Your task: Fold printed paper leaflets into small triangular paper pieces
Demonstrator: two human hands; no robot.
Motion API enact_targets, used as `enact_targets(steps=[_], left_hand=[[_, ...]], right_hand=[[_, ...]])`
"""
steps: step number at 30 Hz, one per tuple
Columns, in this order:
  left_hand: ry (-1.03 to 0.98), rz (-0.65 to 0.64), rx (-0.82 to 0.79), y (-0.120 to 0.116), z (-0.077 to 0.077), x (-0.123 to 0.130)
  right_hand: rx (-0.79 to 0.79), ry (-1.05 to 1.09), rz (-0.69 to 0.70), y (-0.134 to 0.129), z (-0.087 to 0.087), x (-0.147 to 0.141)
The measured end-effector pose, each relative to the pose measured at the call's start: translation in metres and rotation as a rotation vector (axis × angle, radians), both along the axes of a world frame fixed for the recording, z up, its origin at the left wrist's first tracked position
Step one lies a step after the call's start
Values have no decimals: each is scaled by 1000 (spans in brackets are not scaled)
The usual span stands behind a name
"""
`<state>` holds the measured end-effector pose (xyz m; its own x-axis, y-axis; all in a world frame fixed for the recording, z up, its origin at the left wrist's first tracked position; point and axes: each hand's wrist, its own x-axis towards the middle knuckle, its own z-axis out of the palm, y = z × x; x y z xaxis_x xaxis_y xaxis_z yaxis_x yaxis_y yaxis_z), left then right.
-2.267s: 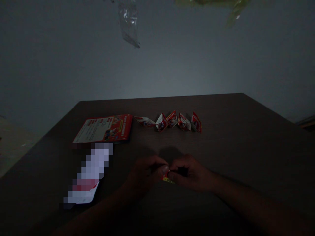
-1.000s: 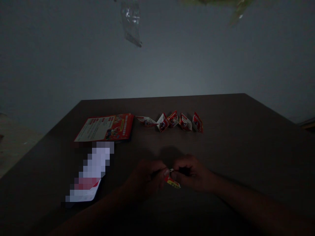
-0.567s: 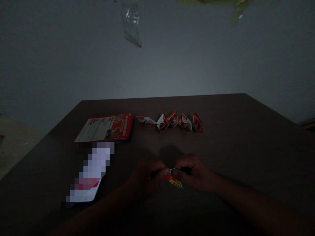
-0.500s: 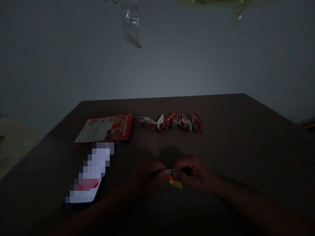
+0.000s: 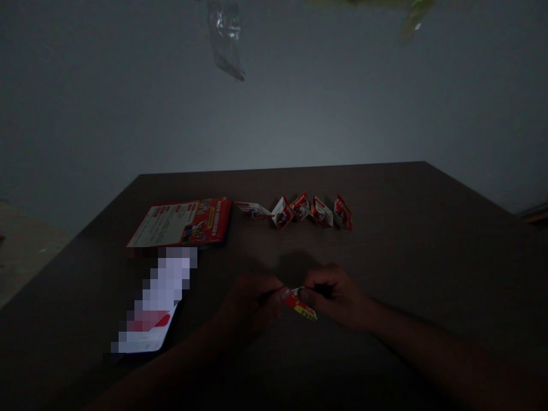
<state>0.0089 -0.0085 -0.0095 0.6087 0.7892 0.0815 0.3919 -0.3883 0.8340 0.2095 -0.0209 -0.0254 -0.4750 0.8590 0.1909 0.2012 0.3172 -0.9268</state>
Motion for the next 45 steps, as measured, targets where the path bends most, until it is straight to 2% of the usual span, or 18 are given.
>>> enact_targets(steps=[7,15,22,28,45], left_hand=[[50,35,-42,3,-7,-1],[45,102,-56,2,-4,1],[37,101,-60,3,-7,0],[27,50,-76,3,-5,0],[48,78,-67,2,-4,0]], right_hand=[[-23,-59,14,0,0,0],[-15,-25,-44,-1,0,1],[-35,-16,-49,1,-1,1],[-85,6,-41,0,-1,2],[-97,-9,-93,1,1,0]])
